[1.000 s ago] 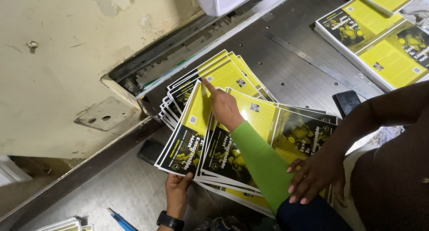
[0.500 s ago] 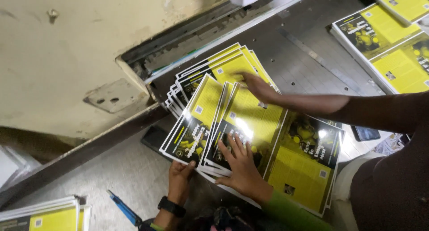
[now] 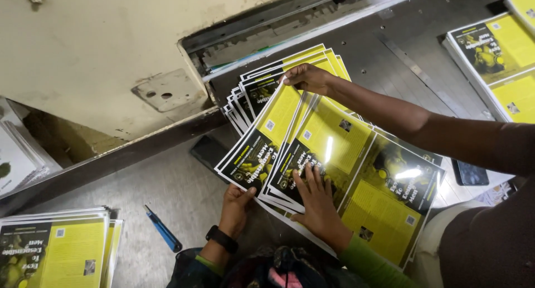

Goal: Manually trimming the edges of printed book covers using a hand-held blade on a production table.

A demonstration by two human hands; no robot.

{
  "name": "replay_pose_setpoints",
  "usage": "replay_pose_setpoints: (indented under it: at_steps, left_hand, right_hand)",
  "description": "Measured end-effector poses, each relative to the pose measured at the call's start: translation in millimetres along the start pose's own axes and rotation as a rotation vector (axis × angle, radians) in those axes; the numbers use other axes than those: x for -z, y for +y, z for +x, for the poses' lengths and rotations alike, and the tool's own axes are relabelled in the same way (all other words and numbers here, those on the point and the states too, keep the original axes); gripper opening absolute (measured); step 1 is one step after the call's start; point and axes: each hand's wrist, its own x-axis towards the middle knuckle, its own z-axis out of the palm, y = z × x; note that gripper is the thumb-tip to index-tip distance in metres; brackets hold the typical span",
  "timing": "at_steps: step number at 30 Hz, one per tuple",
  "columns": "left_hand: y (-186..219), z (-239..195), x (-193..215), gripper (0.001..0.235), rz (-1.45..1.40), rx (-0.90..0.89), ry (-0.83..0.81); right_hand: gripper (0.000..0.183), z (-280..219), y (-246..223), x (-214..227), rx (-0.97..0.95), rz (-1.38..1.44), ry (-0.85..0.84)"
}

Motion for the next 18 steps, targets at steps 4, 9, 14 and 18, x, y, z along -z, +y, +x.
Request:
replay_pose_setpoints:
  at_steps: [4, 9, 14, 18]
  left_hand:
    - [9, -6, -9, 0.038, -0.004, -0.029, -0.017]
    - [17, -8, -16, 0.037, -0.046, 0.048, 0.046]
    - [1, 0, -3, 0.035, -0.051, -0.032, 0.050]
    - [4, -3, -5, 0.032, 0.007, -0.073, 0.078]
  right_hand:
    - [0.101, -5, -11, 8, 0.011, 0.055, -0.020]
    - [0.090, -9, -9, -7, 0.074, 0.009, 0.000]
    - [0.084, -5, 5, -27, 0.104, 0.003, 0.053]
    - [0.069, -3, 1, -30, 0.073, 0.079, 0.102]
